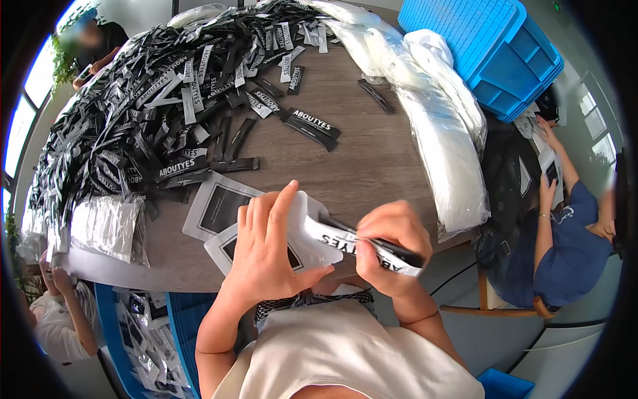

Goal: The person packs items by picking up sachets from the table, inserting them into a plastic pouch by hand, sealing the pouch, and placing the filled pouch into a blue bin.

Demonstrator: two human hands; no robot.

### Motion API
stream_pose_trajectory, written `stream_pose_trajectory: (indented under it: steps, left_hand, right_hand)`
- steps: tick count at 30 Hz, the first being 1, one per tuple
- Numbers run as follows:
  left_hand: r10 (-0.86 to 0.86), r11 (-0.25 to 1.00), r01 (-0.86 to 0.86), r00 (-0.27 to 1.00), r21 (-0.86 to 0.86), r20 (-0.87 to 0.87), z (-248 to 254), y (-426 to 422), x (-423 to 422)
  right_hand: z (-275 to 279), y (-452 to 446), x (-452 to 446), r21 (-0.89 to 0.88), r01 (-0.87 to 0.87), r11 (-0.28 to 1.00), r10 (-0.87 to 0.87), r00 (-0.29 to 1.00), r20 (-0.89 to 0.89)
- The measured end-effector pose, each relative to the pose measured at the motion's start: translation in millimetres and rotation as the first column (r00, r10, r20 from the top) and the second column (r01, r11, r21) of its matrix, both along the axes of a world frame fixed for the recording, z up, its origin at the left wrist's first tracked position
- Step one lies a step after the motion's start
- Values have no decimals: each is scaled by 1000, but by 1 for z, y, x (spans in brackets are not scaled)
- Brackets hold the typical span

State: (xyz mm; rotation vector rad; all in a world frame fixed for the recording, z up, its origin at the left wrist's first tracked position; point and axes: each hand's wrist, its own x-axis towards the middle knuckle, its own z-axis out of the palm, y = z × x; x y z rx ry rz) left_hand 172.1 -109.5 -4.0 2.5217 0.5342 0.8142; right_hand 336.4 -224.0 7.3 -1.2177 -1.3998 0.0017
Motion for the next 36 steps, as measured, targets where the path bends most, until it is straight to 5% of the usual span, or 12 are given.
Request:
stream_pose_trajectory:
  steps: [2,4,9,14,16,22,25,28,32,35,36]
  left_hand:
    - [19,1000,-19,1000,3,12,1,0,-1]
    - [36,999,-36,999,32,9,3,0,-2]
    - [-19,997,22,999,74,-42,-2,-4,5]
    - [15,997,-14,1000,72,-14,-5,-4,3]
    - [27,996,-27,1000,81,2,-3,-4,5]
    - [56,992,-57,998,110,20,-6,-7,9]
    - [90,991,-90,996,101,7,-9,-4,8]
    - [138,988,-138,990,69,13,-11,-4,8]
    - [102,995,-103,993,15,67,-10,-1,7]
    - [81,996,-84,994,34,75,-8,-1,7]
    - [82,996,-84,994,30,71,-8,-1,7]
  right_hand:
    - [-12,3,-2,-86,-199,976,150,905,-398]
    - [-13,5,1,-72,-259,963,180,822,-541]
    - [-13,15,9,-260,-457,850,237,775,-586]
    - [-22,20,14,-298,-159,941,-1,881,-473]
    - [-19,25,7,-42,-207,977,102,638,-763]
    - [-30,28,5,-309,-290,906,113,867,-485]
    - [-24,32,5,-215,-25,976,-40,954,-296]
    - [-26,35,5,-80,63,995,-57,995,84]
    - [-23,31,-2,-221,-201,954,216,975,45]
    - [-20,28,-9,-284,-314,906,225,925,-306]
    - [-19,29,-6,-282,-284,916,234,952,-199]
